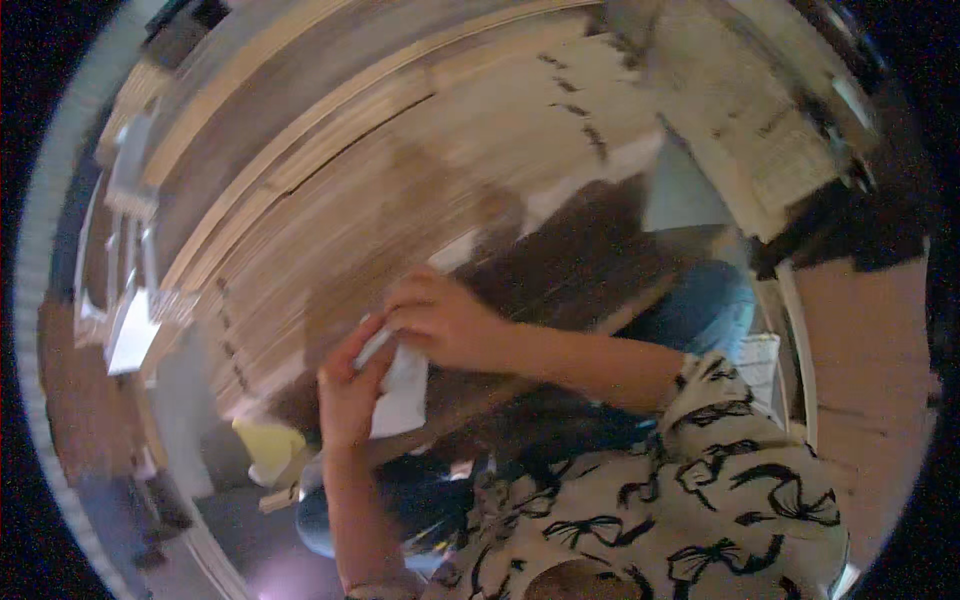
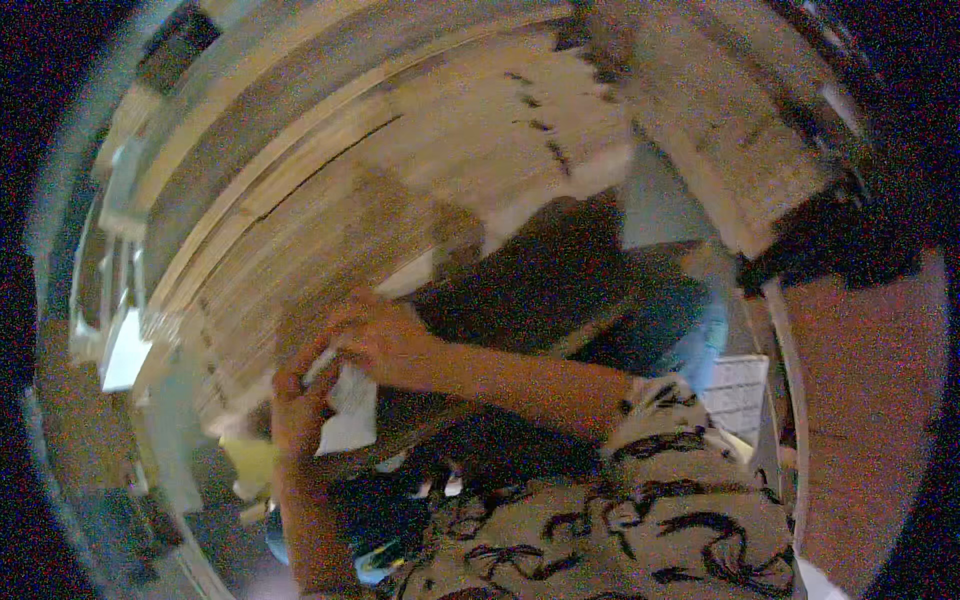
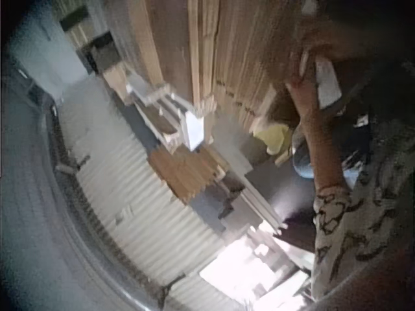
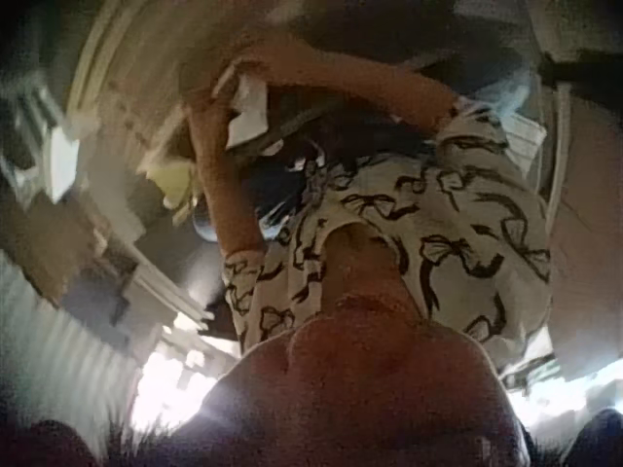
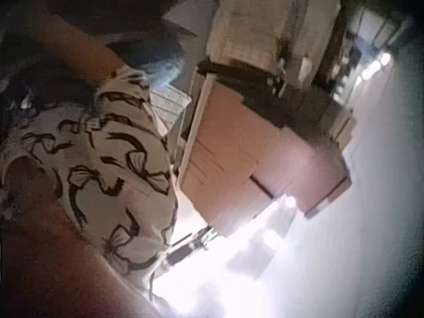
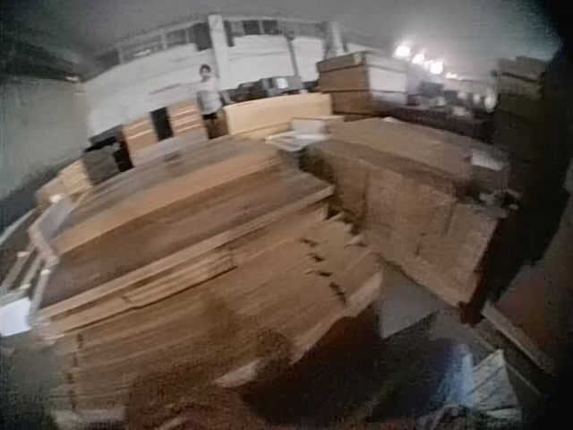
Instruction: Folding and preparing cardboard boxes or protective packaging materials for furniture components.
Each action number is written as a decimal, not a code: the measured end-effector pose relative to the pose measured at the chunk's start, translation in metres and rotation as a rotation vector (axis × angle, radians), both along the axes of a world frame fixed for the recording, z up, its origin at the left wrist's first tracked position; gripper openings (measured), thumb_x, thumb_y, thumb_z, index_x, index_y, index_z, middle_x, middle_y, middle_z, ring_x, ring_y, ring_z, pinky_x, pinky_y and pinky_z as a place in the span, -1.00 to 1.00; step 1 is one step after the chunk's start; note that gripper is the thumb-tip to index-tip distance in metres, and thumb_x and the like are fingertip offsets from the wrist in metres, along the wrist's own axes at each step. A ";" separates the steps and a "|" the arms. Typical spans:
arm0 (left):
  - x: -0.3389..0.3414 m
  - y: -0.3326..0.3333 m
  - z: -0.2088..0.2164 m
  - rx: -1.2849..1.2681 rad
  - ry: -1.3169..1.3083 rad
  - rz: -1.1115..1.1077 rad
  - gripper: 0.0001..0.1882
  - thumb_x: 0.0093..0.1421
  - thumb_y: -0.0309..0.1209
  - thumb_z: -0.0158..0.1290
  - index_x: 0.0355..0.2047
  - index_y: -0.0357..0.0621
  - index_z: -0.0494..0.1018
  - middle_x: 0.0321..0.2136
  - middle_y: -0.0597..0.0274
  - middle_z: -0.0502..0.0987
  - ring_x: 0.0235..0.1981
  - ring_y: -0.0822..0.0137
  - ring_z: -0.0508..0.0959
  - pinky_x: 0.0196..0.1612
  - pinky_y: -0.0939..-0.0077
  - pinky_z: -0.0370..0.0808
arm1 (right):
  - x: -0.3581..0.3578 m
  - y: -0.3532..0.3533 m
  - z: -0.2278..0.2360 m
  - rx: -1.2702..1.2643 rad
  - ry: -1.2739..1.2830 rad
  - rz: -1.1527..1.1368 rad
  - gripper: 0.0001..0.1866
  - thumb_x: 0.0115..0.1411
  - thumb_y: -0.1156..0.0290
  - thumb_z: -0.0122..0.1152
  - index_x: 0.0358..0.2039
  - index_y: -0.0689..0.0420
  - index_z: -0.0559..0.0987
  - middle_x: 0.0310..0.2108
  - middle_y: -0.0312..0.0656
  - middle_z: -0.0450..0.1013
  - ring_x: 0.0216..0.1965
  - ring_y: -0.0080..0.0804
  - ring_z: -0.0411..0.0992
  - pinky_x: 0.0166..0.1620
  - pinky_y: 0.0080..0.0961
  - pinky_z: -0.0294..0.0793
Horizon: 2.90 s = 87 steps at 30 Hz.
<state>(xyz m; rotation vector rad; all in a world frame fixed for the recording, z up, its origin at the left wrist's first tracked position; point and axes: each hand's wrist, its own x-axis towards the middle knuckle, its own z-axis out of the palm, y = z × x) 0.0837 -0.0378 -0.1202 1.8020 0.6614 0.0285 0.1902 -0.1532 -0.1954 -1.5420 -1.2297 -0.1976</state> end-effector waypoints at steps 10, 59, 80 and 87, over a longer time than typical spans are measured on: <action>0.023 -0.023 -0.010 0.202 -0.029 -0.173 -0.39 0.24 0.05 -0.36 -0.04 -0.21 0.37 -0.13 0.16 0.42 -0.14 0.36 0.40 -0.09 0.49 0.32 | 0.009 -0.022 -0.021 -0.014 0.130 -0.027 -0.76 -0.12 0.47 0.23 -0.37 0.11 0.45 -0.27 -0.19 0.35 -0.15 -0.15 0.27 -0.03 -0.25 0.25; 0.016 0.017 -0.072 -0.977 -0.159 0.201 -0.17 0.13 0.25 -0.38 -0.04 -0.36 0.27 -0.15 0.04 0.43 -0.13 0.18 0.42 -0.04 0.38 0.33 | 0.016 -0.069 0.007 0.100 0.317 -0.085 -0.86 0.03 0.50 0.14 -0.37 0.15 0.42 -0.32 -0.15 0.42 -0.31 -0.23 0.41 -0.23 -0.43 0.41; 0.024 -0.029 -0.041 -1.019 -0.106 0.132 -0.13 0.14 0.25 -0.42 0.00 -0.44 0.23 -0.15 0.09 0.43 -0.17 0.27 0.44 -0.05 0.44 0.33 | 0.008 -0.052 -0.015 0.079 0.286 0.040 -0.79 -0.19 0.44 0.34 -0.45 0.03 0.56 -0.32 -0.29 0.44 -0.20 -0.28 0.35 -0.05 -0.36 0.24; -0.003 0.018 -0.091 -0.670 -0.201 0.426 -0.31 0.18 0.11 -0.26 -0.09 -0.37 0.33 -0.22 0.08 0.45 -0.17 0.23 0.43 -0.05 0.34 0.33 | 0.076 -0.115 0.004 -0.275 0.469 -0.029 -0.91 -0.01 0.41 0.21 -0.45 0.10 0.52 -0.37 -0.23 0.49 -0.30 -0.35 0.45 -0.24 -0.52 0.40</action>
